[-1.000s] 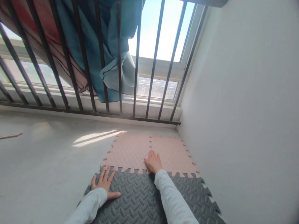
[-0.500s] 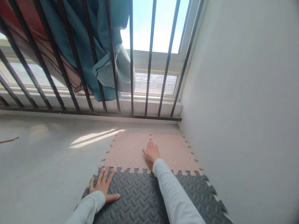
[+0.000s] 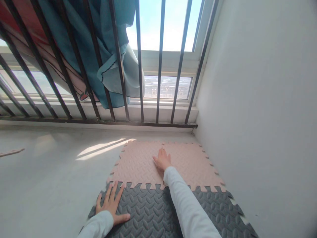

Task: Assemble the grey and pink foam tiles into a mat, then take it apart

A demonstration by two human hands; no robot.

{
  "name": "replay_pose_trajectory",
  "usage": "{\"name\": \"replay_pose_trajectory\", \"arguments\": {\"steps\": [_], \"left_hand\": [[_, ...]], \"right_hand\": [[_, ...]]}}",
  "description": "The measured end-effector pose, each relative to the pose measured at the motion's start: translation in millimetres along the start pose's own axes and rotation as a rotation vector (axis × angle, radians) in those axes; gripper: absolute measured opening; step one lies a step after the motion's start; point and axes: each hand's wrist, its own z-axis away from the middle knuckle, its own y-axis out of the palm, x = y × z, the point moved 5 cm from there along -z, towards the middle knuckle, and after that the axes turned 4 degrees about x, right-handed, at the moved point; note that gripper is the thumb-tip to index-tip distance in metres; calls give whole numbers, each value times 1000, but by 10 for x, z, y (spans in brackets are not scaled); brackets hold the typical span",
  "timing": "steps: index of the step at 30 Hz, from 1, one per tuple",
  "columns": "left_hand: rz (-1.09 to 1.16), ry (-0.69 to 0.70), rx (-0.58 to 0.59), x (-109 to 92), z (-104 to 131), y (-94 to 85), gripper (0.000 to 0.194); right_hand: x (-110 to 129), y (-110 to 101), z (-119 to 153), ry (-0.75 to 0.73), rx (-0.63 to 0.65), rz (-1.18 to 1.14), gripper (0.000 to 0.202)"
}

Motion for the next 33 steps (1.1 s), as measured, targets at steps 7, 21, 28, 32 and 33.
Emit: {"name": "replay_pose_trajectory", "arguments": {"steps": [7, 21, 28, 32, 33], "left_hand": [[45, 34, -39, 14, -16, 48, 102], [59, 11, -147, -21, 41, 44, 96], [68, 26, -173, 7, 22, 95, 103], [68, 29, -148, 9, 20, 86, 100], [68, 28, -148, 6, 22, 77, 100]], "right_hand": [[-68, -16, -40, -42, -82, 7, 67], [-189, -7, -209, -47, -55, 45, 72], [-205, -139, -366, -23, -65, 50, 66], [-256, -270, -363, -63, 14, 10, 55], [-264, -299, -312, -76, 31, 5, 54]]}}
